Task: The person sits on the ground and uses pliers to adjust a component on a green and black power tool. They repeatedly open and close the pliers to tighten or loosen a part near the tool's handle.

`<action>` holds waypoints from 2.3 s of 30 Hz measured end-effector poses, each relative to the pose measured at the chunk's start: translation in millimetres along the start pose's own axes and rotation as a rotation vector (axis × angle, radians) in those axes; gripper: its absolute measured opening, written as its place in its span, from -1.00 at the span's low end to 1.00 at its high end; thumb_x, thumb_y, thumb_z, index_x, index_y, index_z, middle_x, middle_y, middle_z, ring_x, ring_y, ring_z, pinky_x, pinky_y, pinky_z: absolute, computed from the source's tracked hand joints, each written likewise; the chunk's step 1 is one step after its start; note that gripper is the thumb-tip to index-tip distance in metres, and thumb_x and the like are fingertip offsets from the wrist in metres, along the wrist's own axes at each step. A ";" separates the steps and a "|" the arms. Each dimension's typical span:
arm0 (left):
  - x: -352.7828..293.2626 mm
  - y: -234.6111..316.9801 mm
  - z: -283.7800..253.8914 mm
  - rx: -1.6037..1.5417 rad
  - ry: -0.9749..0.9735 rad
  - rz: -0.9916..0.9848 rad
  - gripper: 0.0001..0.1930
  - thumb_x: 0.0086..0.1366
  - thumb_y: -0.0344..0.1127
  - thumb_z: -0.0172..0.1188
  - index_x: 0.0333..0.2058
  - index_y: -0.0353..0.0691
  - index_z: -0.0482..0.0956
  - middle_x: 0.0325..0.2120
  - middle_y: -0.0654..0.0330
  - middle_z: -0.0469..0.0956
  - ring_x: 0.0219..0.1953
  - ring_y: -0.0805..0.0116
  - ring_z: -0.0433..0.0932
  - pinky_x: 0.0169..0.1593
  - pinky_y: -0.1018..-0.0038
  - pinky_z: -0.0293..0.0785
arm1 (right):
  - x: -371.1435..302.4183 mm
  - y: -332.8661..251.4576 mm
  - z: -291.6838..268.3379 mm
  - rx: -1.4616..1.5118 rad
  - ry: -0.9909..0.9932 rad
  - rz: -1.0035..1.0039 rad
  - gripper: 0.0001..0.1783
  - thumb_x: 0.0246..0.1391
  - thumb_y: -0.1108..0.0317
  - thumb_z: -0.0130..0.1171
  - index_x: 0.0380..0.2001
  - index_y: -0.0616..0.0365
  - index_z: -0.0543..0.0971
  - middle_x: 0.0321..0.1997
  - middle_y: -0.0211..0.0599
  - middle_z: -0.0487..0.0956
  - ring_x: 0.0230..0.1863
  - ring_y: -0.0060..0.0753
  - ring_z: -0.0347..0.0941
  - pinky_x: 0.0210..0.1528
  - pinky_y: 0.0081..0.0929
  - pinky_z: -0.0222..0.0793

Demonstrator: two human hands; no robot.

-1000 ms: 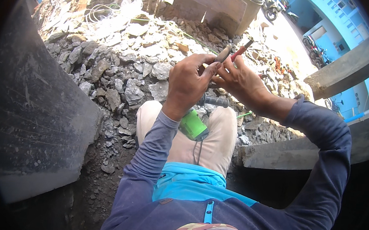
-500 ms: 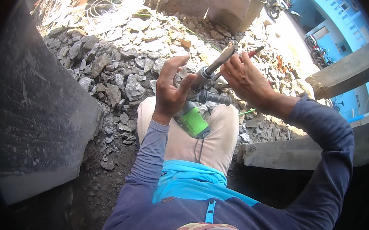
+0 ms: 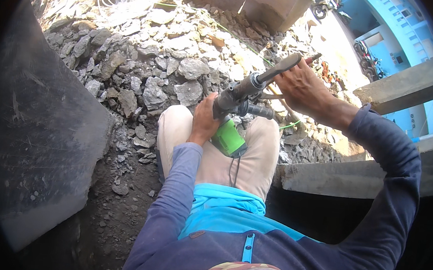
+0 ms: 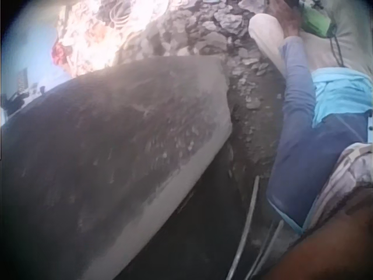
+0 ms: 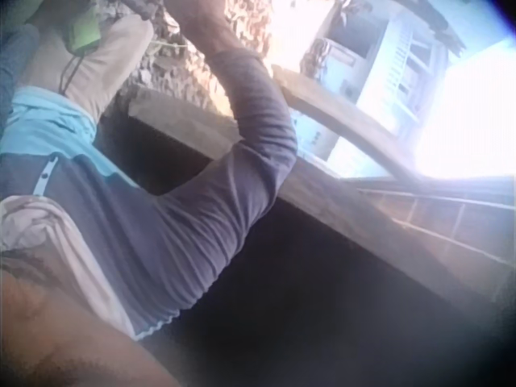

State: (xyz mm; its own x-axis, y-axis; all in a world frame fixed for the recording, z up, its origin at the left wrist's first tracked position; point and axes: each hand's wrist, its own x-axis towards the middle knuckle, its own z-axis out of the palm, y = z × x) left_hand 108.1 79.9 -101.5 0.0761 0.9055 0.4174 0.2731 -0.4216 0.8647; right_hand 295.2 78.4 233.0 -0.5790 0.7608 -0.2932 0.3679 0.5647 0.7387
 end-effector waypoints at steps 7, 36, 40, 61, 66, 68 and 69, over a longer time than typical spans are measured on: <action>-5.0 2.2 3.7 0.072 0.037 -0.029 -0.21 0.14 -0.32 0.59 0.32 -0.15 0.40 0.10 -0.05 0.63 0.19 -0.16 0.59 0.30 -0.03 0.42 | -1.3 -11.7 -2.2 -0.001 -0.062 0.048 -0.78 0.34 0.33 0.12 -0.12 0.28 0.59 -0.19 -0.16 0.59 -0.14 -0.24 0.55 -0.02 -0.15 0.50; -21.3 -11.4 -9.4 -0.048 -0.153 -0.004 0.34 0.12 0.28 0.57 0.62 -0.05 -0.16 0.61 -0.11 -0.15 0.68 -0.25 -0.25 0.59 -0.38 -0.49 | -26.4 -0.4 8.9 0.789 -0.524 0.304 -0.47 0.39 0.55 0.02 0.39 0.06 0.49 -0.03 -0.12 0.67 -0.06 -0.14 0.68 -0.02 -0.20 0.57; -20.2 -2.4 7.4 -0.038 -0.069 -0.026 0.25 0.18 0.23 0.54 0.60 -0.07 -0.10 0.61 -0.15 -0.15 0.67 -0.28 -0.25 0.57 -0.41 -0.48 | -51.8 5.4 37.1 1.462 -0.895 0.398 -0.57 0.58 0.31 -0.03 0.40 0.15 0.46 -0.20 -0.20 0.68 -0.19 -0.36 0.69 -0.12 -0.28 0.66; -18.9 66.0 8.2 0.152 0.058 -0.214 0.12 0.29 -0.08 0.55 0.62 -0.21 -0.02 0.27 -0.11 0.19 0.32 -0.14 0.24 0.40 0.00 0.20 | -29.5 -176.5 148.2 1.608 0.121 1.187 -0.49 0.37 0.04 0.36 0.20 0.13 0.57 -0.31 -0.16 0.68 -0.30 -0.15 0.65 -0.18 -0.13 0.55; -78.5 82.3 49.6 -0.396 -0.179 -0.494 -0.07 0.44 0.01 0.42 0.52 -0.36 0.11 0.35 -0.12 0.23 0.39 0.00 0.28 0.44 0.09 0.24 | -27.0 -181.5 154.5 1.555 0.140 1.214 -0.50 0.31 0.04 0.42 0.14 0.10 0.58 -0.22 0.00 0.75 -0.16 0.10 0.73 -0.09 -0.05 0.57; -79.2 60.1 80.3 -0.812 -0.410 -0.733 -0.14 0.48 0.04 0.39 0.50 -0.31 0.16 0.39 -0.06 0.28 0.39 0.07 0.36 0.44 0.12 0.30 | -21.6 -180.0 151.2 1.582 0.160 1.180 -0.51 0.31 0.05 0.43 0.13 0.10 0.58 -0.24 -0.03 0.74 -0.19 0.07 0.72 -0.11 -0.06 0.57; -63.7 70.5 85.8 -0.886 -0.357 -0.775 -0.18 0.50 0.05 0.37 0.48 -0.27 0.21 0.36 0.00 0.34 0.35 0.12 0.41 0.41 0.14 0.34 | -24.6 -178.3 152.9 1.584 0.177 1.182 -0.51 0.31 0.06 0.43 0.13 0.10 0.58 -0.26 -0.06 0.74 -0.22 0.03 0.71 -0.14 -0.08 0.57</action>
State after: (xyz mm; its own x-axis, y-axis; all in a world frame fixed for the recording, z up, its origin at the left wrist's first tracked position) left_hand 204.7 -3.3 -91.1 0.4798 0.8348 -0.2701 -0.3718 0.4723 0.7992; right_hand 355.1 7.9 15.7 0.3786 0.9253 -0.0225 0.7005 -0.3024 -0.6464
